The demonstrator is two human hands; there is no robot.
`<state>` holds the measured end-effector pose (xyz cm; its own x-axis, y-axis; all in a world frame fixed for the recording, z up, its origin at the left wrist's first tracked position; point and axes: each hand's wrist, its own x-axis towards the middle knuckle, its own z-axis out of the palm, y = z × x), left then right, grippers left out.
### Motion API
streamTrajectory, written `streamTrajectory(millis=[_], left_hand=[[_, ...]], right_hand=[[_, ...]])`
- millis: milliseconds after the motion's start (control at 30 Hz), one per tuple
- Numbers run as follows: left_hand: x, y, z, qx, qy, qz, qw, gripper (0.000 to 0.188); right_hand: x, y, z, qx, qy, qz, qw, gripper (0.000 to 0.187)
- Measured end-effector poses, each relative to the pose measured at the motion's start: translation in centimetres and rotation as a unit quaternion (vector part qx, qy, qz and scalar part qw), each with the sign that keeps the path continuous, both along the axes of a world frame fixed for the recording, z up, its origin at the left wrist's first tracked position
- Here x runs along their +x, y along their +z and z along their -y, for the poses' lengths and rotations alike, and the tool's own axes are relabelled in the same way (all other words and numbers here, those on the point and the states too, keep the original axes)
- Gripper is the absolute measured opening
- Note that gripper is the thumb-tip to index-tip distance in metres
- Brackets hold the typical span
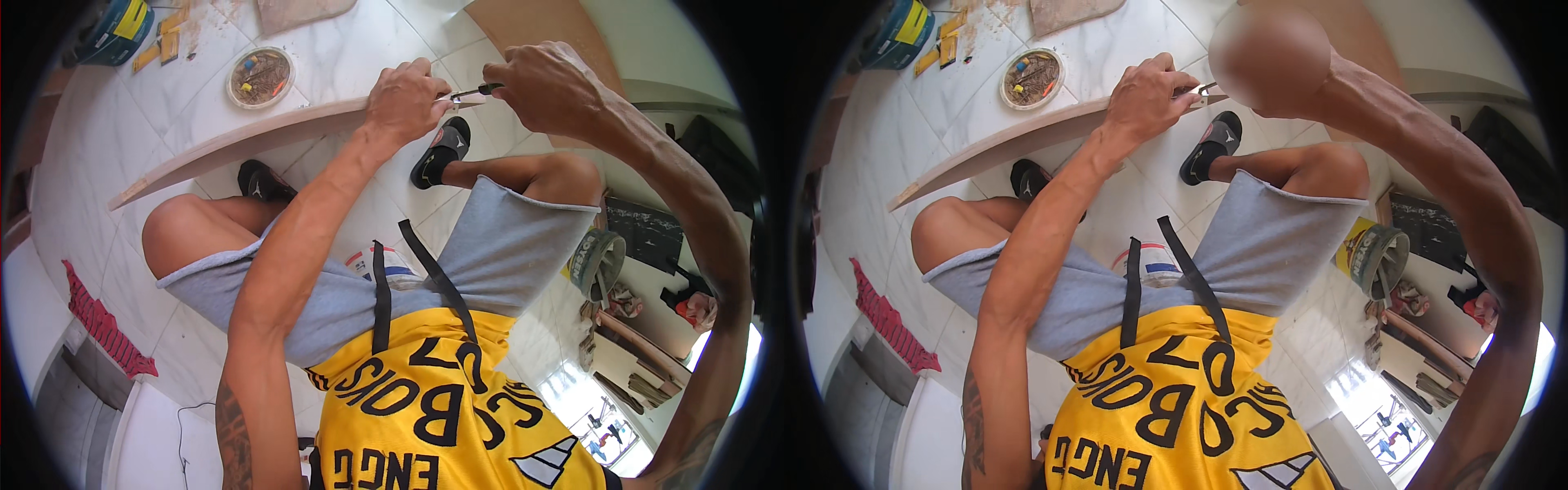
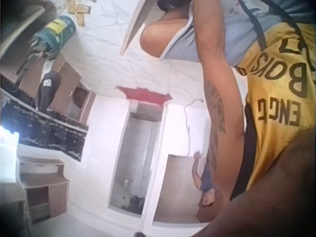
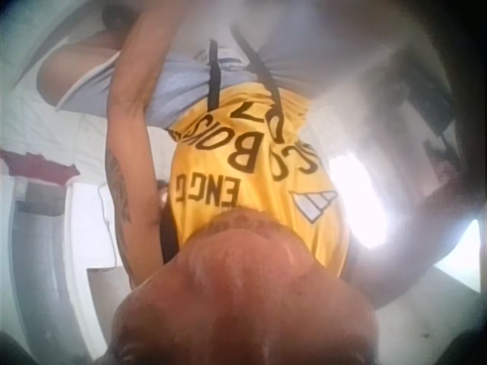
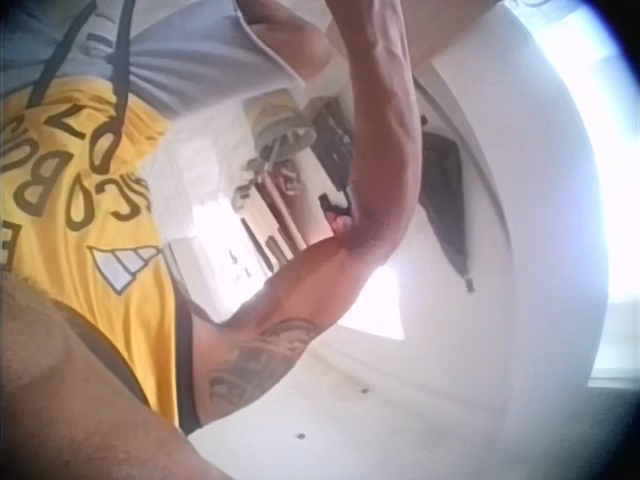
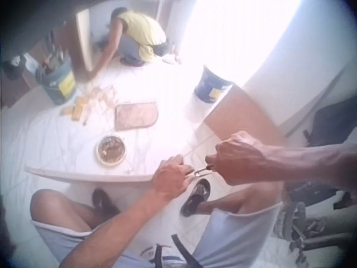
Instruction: The person attaches a metal hinge to a wooden cabinet door using a screwdriver.
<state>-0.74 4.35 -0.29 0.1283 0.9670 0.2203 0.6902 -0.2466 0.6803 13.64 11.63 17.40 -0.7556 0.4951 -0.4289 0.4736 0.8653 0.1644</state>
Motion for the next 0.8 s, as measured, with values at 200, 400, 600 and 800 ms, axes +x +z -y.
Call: streamTrajectory(millis=[200, 400, 600, 800], left_hand=[[-4.3, -0.3, -0.5, -0.036, -0.087, 0.043, 0.995, 0.032], [-4.9, -0.9, 0.2, -0.039, -0.071, 0.066, 0.995, 0.027], [-4.9, -0.4, 0.1, -0.058, -0.078, 0.056, 0.994, 0.025], [-4.5, -0.4, 0.4, -0.053, -0.071, 0.093, 0.992, 0.024]], right_hand=[[0.6, 0.4, -1.0, 0.016, -0.005, -0.011, 1.000, 0.014], [-0.4, 2.1, 0.4, 0.050, 0.018, 0.020, 0.998, 0.021], [-1.8, 1.4, 1.3, 0.000, 0.013, -0.026, 1.000, 0.022], [-2.2, 0.5, 0.8, -0.011, 0.023, -0.007, 1.000, 0.022]])
